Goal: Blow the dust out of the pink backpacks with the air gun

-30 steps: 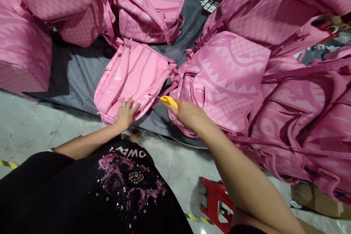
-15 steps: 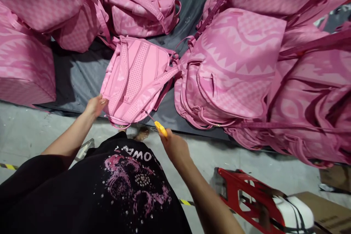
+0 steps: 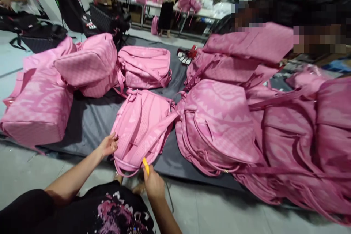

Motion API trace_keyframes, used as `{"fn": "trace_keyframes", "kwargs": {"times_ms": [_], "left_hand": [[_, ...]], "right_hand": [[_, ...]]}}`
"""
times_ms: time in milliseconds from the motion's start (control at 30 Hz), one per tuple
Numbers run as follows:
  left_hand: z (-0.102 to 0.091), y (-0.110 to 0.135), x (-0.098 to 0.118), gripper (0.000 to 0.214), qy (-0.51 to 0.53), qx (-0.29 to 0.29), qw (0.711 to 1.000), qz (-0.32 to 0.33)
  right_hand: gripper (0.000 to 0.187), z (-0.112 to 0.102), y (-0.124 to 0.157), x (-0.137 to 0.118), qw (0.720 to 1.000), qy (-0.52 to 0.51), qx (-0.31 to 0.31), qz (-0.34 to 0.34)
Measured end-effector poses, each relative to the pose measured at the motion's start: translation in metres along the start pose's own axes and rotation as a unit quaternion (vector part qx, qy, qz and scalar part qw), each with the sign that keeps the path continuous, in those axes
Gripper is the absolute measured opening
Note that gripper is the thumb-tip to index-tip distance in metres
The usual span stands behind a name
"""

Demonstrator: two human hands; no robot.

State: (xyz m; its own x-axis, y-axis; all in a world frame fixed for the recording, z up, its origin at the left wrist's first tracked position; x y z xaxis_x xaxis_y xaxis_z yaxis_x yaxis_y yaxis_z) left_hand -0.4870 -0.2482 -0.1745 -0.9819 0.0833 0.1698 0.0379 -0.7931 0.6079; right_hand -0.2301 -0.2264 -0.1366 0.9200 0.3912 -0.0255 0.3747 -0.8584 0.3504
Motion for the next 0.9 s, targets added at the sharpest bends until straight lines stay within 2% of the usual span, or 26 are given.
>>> {"fn": "trace_keyframes", "kwargs": {"times_ms": [67,233,367,500,633,733,900], "left_hand": [[-0.001,-0.005,-0.003,0.039,0.003,-0.021,1.000,-0.006],[0.001,-0.010,-0.012,0.042,0.009,-0.059,0.998,-0.034],[0.009,-0.017,-0.018,0.041,0.014,-0.110,0.992,-0.052],[0.015,-0.022,-0.022,0.026,0.060,-0.152,0.984,-0.072],[0.024,-0.017,-0.027,0.027,0.047,-0.183,0.977,-0.095],[0.031,-0.011,-0.023,0.026,0.043,-0.211,0.974,-0.075],[0.035,-0.011,-0.021,0.028,0.018,-0.199,0.979,-0.047]], "right_hand": [[0.033,-0.001,0.002,0.010,1.000,0.003,0.019,0.012],[0.034,0.003,0.018,0.053,0.993,-0.001,0.018,0.117],[0.033,0.007,0.018,0.054,0.993,-0.023,0.027,0.113],[0.034,0.007,0.019,0.063,0.991,-0.059,0.031,0.115],[0.039,0.000,0.027,0.072,0.989,-0.081,0.028,0.118],[0.043,-0.002,0.034,0.074,0.989,-0.082,0.016,0.123],[0.047,0.003,0.037,0.079,0.987,-0.096,0.008,0.128]]}}
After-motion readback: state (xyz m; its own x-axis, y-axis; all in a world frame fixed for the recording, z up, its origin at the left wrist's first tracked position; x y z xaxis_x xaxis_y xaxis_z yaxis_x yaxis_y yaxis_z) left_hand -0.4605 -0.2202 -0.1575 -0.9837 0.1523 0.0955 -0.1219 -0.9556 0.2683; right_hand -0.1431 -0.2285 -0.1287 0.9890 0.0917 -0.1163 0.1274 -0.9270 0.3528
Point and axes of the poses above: each hand's wrist, its own y-axis away from the middle knuckle, its own z-axis out of the palm, x = y × z, the point moved 9 cm from there along -y, towards the middle knuckle, and after that the axes turned 8 degrees about y, right-handed, at the moved point
